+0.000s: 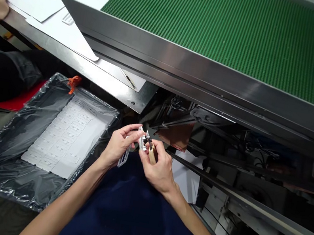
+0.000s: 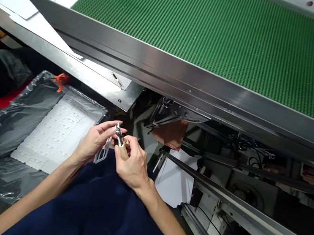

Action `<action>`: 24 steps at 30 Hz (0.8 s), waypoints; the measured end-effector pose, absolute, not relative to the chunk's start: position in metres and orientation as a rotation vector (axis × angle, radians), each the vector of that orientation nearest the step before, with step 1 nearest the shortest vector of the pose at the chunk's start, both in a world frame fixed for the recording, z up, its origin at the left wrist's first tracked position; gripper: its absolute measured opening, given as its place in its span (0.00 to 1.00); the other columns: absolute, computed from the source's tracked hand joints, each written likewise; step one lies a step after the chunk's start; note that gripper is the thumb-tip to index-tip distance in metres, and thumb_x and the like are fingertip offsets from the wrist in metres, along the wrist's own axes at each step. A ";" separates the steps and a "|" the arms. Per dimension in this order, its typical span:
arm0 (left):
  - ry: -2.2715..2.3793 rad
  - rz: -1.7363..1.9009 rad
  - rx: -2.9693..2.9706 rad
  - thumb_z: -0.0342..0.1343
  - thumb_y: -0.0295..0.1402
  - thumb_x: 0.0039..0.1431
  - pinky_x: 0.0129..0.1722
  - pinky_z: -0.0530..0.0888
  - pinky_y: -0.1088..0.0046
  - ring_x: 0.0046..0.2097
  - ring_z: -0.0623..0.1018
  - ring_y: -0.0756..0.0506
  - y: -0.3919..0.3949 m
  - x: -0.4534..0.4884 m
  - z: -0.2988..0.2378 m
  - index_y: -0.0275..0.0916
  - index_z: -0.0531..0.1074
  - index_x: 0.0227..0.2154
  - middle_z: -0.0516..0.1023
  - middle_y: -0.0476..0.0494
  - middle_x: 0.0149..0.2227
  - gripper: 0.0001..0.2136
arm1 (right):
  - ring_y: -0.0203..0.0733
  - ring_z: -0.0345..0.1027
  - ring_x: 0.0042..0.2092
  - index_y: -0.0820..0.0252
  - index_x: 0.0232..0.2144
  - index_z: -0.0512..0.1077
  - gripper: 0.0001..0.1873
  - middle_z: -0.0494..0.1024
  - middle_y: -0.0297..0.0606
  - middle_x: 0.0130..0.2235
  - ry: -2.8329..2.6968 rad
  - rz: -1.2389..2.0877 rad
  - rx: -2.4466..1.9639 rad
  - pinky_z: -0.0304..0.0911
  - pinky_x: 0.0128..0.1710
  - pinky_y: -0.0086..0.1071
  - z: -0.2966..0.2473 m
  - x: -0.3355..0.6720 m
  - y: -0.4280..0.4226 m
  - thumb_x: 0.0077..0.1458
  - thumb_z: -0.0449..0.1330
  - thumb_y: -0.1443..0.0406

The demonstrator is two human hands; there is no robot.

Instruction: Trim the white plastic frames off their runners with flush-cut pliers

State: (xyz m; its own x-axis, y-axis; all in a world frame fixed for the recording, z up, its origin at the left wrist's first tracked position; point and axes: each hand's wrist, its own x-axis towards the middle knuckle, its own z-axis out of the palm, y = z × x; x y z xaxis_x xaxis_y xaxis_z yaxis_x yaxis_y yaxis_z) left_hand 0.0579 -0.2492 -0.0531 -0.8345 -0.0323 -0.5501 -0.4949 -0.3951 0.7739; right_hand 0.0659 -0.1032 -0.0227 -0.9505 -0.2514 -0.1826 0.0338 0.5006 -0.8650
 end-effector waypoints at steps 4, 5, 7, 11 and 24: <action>1.195 2.426 -0.882 0.52 0.47 0.57 0.22 0.72 0.79 0.27 0.75 0.50 -0.254 0.052 -0.056 0.35 0.72 0.40 0.78 0.40 0.36 0.19 | 0.33 0.64 0.29 0.58 0.36 0.65 0.08 0.70 0.31 0.30 2.514 -1.441 0.003 0.60 0.32 0.27 -0.027 0.063 -0.096 0.53 0.56 0.63; 1.088 2.445 -0.903 0.51 0.47 0.57 0.23 0.72 0.78 0.27 0.76 0.50 -0.256 0.051 -0.057 0.34 0.72 0.39 0.78 0.40 0.36 0.20 | 0.33 0.64 0.29 0.58 0.35 0.65 0.07 0.69 0.30 0.29 2.464 -1.469 0.049 0.60 0.32 0.27 -0.027 0.062 -0.095 0.53 0.57 0.63; 0.912 2.465 -0.918 0.49 0.48 0.58 0.25 0.74 0.76 0.28 0.76 0.49 -0.259 0.047 -0.058 0.33 0.72 0.36 0.78 0.39 0.35 0.20 | 0.32 0.63 0.29 0.58 0.34 0.65 0.08 0.68 0.30 0.29 2.287 -1.559 0.101 0.59 0.31 0.26 -0.027 0.062 -0.094 0.51 0.58 0.63; 0.763 2.501 -0.905 0.48 0.48 0.58 0.32 0.76 0.72 0.34 0.78 0.46 -0.261 0.044 -0.058 0.34 0.73 0.35 0.78 0.40 0.37 0.20 | 0.31 0.60 0.28 0.59 0.34 0.64 0.10 0.66 0.29 0.28 1.933 -1.746 0.146 0.59 0.29 0.26 -0.029 0.064 -0.098 0.49 0.60 0.62; 0.743 2.490 -1.004 0.51 0.46 0.58 0.31 0.77 0.72 0.32 0.78 0.48 -0.252 0.036 -0.055 0.35 0.73 0.33 0.78 0.44 0.33 0.17 | 0.32 0.61 0.28 0.59 0.32 0.64 0.10 0.66 0.30 0.27 1.950 -1.728 0.277 0.61 0.29 0.27 -0.040 0.064 -0.118 0.45 0.60 0.64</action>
